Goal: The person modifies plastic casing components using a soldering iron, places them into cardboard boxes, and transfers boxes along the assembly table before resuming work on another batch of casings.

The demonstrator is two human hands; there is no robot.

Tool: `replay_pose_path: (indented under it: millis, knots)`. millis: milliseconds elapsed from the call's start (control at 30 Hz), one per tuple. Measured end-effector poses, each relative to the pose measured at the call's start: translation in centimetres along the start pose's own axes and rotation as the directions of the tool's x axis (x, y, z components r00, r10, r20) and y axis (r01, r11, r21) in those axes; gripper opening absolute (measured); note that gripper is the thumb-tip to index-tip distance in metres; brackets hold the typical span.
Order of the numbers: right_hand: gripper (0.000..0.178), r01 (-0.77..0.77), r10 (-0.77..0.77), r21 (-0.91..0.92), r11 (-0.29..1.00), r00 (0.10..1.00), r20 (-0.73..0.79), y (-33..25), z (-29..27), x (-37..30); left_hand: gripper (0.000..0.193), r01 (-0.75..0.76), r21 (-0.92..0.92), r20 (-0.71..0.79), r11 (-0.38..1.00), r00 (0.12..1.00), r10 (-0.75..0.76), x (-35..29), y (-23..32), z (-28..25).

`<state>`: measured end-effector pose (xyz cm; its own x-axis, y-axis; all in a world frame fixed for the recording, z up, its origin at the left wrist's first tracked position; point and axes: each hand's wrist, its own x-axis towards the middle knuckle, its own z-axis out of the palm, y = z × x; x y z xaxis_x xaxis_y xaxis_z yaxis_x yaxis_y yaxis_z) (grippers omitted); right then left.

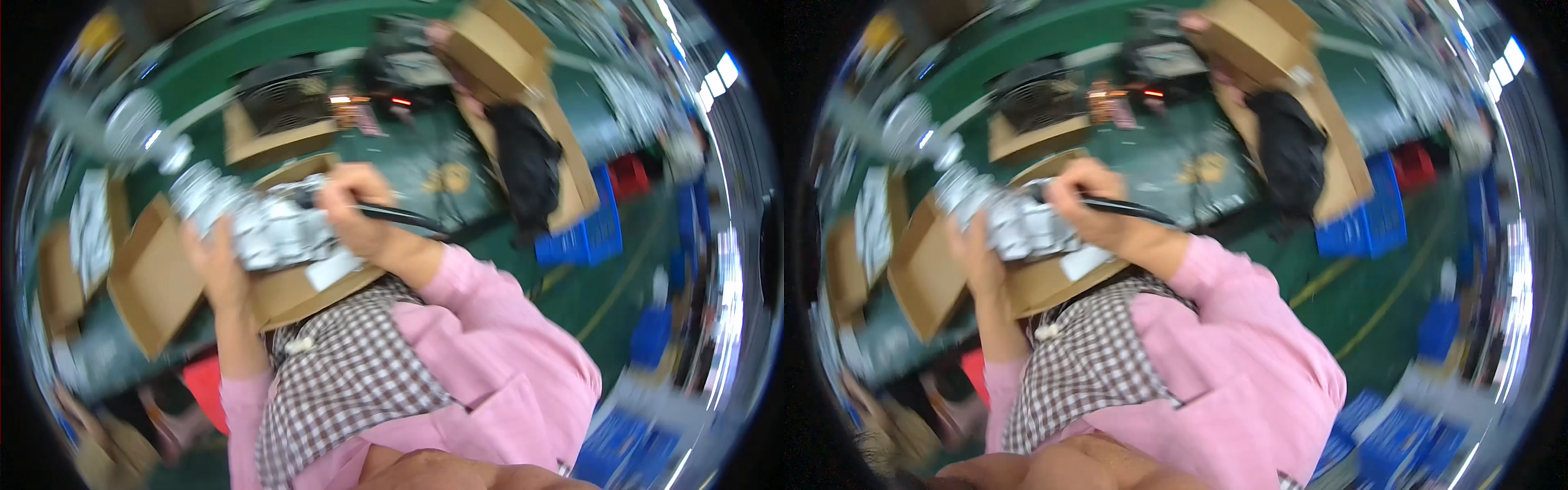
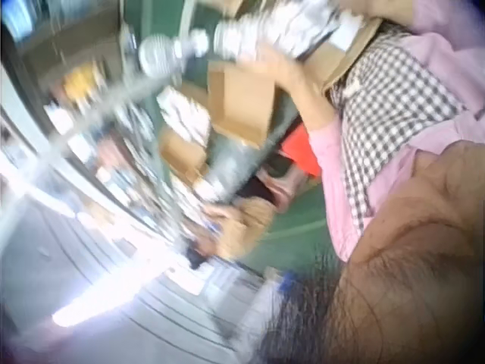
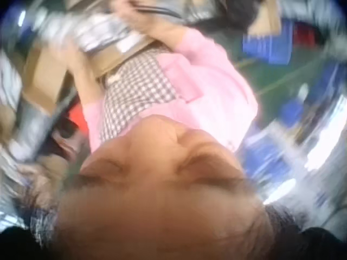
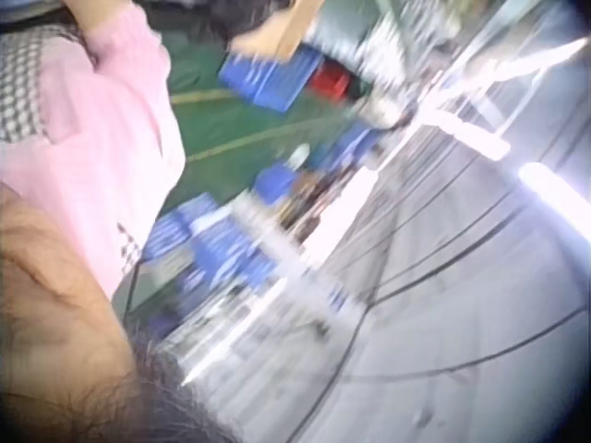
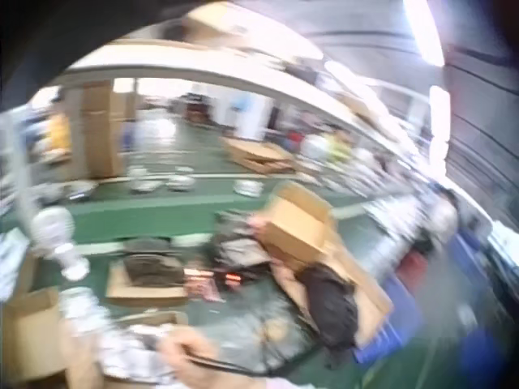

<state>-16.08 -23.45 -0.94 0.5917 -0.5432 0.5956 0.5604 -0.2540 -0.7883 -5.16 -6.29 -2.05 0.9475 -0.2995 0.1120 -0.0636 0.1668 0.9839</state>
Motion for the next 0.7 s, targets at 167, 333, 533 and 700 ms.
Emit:
replay_pose_path:
  millis: [167,333,533,700]
  knots:
    - [0.02,-0.059,0.055,-0.075,0.995,0.997,-0.044,-1.7,-0.4,0.3,0.036,-0.099,-0.072,-0.054,0.992,0.994,0.096,-0.2,0.3,-0.1]
    - [0.017,-0.041,0.051,0.094,0.995,0.993,-0.107,-1.2,-0.3,-0.6,0.041,-0.2,-0.019,-0.108,0.98,0.974,0.197,-0.9,0.2,-0.5]
    - [0.027,-0.073,0.088,0.099,0.992,0.985,-0.151,-1.5,-0.1,-0.8,0.042,-0.28,-0.111,-0.214,0.953,0.944,0.253,-1.6,0.9,-1.4]
    - [0.015,-0.086,0.103,0.19,0.978,0.992,-0.079,-0.7,0.8,0.3,0.039,-0.255,-0.339,-0.051,0.906,0.966,0.252,-3.9,2.5,-2.5]
